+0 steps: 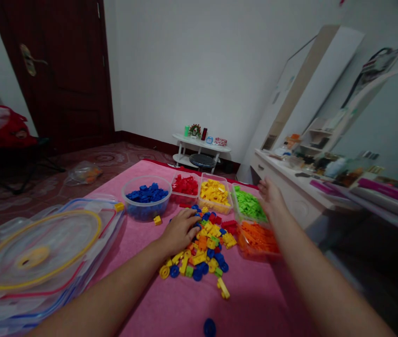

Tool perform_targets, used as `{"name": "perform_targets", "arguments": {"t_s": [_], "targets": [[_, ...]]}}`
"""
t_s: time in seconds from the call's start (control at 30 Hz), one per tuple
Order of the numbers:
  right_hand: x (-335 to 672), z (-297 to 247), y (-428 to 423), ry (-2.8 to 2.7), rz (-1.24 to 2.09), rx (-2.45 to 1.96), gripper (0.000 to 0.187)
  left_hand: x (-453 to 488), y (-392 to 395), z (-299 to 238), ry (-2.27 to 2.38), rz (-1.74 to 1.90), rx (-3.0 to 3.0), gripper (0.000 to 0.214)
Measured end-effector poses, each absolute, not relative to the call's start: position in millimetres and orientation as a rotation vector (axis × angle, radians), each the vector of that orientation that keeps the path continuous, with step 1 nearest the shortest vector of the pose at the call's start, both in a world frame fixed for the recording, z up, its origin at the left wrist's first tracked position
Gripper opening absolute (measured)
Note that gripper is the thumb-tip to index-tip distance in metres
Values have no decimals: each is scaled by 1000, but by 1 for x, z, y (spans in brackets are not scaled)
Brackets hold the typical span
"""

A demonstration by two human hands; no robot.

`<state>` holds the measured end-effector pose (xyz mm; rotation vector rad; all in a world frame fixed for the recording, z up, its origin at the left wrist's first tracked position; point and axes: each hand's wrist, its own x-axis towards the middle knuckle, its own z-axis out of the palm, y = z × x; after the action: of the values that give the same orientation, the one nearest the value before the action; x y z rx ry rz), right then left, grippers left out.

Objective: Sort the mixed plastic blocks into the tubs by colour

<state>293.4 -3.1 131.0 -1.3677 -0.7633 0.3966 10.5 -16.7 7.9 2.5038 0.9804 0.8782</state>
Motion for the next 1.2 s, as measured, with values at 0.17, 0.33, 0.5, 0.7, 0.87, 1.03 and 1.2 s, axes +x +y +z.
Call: {"name": "perform_targets", "arguments": {"t_s": [0.17,0.33,0.5,0.7,0.87,1.03,1.2], "targets": [[223,115,-22,-995,742,-1174,31,11,-17,8,961,996,2365,32],[179,81,-37,-1581,568,-1457,12,12,-16,9,951,1073,2297,27],[171,55,-46,-1928,101,-1987,23,11,-17,11,1053,1072,2333,19],[166,52,-52,-2056,3,-2109,21,9,-19,15,1115,1060,2352,30],[166,59,-55,-1931,-29,-2068,23,2,-14,38,1229,1060,2336,36],[164,55,-48,-2086,8,-1791,34,-9,-20,76,1201,566,2344,11],[165,48,-41,-2227,127,-1861,30,-12,-35,94,1114,-12,2451,20]]}}
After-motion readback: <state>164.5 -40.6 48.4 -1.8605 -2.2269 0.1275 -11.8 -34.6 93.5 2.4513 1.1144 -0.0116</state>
